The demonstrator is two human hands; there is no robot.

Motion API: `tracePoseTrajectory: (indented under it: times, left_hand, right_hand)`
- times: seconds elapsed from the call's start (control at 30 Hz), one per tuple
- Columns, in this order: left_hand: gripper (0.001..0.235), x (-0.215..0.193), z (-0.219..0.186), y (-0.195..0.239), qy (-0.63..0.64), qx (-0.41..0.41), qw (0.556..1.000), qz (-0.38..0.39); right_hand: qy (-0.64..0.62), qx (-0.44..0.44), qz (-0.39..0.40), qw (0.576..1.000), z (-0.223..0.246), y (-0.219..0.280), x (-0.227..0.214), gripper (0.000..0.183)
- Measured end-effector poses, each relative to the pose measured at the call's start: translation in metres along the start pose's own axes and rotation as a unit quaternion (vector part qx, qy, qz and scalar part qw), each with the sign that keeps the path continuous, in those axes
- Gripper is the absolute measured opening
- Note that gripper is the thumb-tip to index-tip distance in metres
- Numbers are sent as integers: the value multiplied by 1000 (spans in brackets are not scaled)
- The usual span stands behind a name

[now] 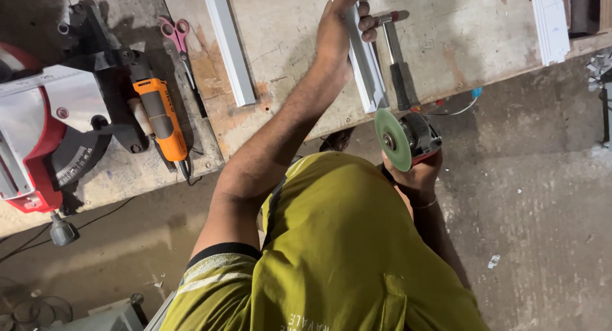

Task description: The recorder prepares and cleans metal or plastic window/door profiles using various hand tools and a grinder.

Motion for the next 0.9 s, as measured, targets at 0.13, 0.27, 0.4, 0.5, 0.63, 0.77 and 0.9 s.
tracePoseTrajectory:
  times: [0.13,0.27,0.4,0.5,0.63,0.77,0.9]
  left_hand:
    - [8,0,2,4,-53,2,999,-5]
    - [8,0,1,6,-71,7,997,-12]
    - [8,2,2,7,-73,10,997,-6]
    - [7,0,1,8,-66,7,998,-4]
    - [7,1,0,8,-41,1,999,-3]
    - [7,-3,2,9,-51,1,999,-14]
    - [13,-2,2,13,-76,-1,997,-23]
  right_hand:
    - [36,-34,-5,999,1,1,0,60]
    - [85,-38,-13,996,3,2,1,60]
    - [28,-11,-23,999,-9,4,3,64]
    - [-96,90,-5,991,-14,4,7,64]
    - [78,-18,-17,997,0,3,10,60]
    - [80,-24,-13,996,12,-2,9,56]
    - [8,8,18,1000,11,-4,9,58]
Point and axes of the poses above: each hand's wrist, its own y-axis away from the middle knuckle, its own x-axis out of the palm, z = x × y, the point moved 5 cm from there along -y, towards the middle knuckle, and after that the axes turned 10 degrees about y, right-handed, at the moved point
